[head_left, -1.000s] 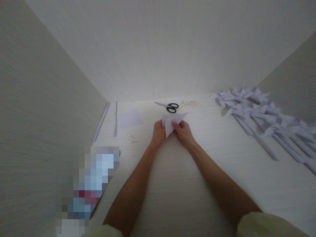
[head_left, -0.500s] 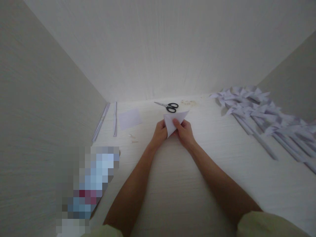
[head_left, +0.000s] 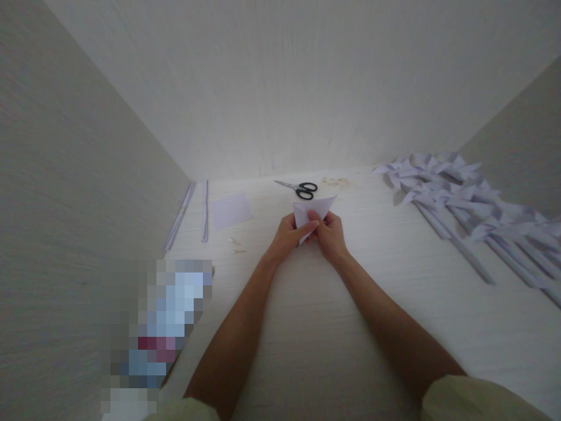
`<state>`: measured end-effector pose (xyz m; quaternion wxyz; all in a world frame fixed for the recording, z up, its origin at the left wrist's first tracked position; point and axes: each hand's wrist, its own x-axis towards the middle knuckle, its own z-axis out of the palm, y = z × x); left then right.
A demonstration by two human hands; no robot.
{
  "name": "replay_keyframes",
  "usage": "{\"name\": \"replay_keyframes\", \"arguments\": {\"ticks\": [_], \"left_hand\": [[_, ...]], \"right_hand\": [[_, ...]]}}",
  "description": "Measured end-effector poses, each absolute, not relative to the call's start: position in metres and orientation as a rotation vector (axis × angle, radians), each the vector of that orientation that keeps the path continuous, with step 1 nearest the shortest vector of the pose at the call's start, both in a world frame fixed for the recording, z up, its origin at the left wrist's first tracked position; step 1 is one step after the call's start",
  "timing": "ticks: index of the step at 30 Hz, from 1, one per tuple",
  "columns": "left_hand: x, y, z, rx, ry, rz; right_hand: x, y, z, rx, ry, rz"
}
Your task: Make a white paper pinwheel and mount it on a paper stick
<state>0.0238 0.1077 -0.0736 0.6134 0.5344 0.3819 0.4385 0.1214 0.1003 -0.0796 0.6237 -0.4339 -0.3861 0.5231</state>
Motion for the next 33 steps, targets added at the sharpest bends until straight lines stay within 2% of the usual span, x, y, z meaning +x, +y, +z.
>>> {"name": "replay_keyframes", "arguments": {"ticks": [14,23,33], "left_hand": [[0.021,0.108,-0.071,1.245,0.84,0.912],[0.023,0.11,-0.072,1.187,0.862,0.978],[0.02,0.109,-0.07,1.227,0.818,0.956]], "right_hand": [[0.124,0.102,-0.079,-0.93,-0.74,1.267],[0.131,0.107,-0.079,-0.857,-0.718,1.079],[0.135,0.105,-0.068,-0.781,-0.615,1.175]]}}
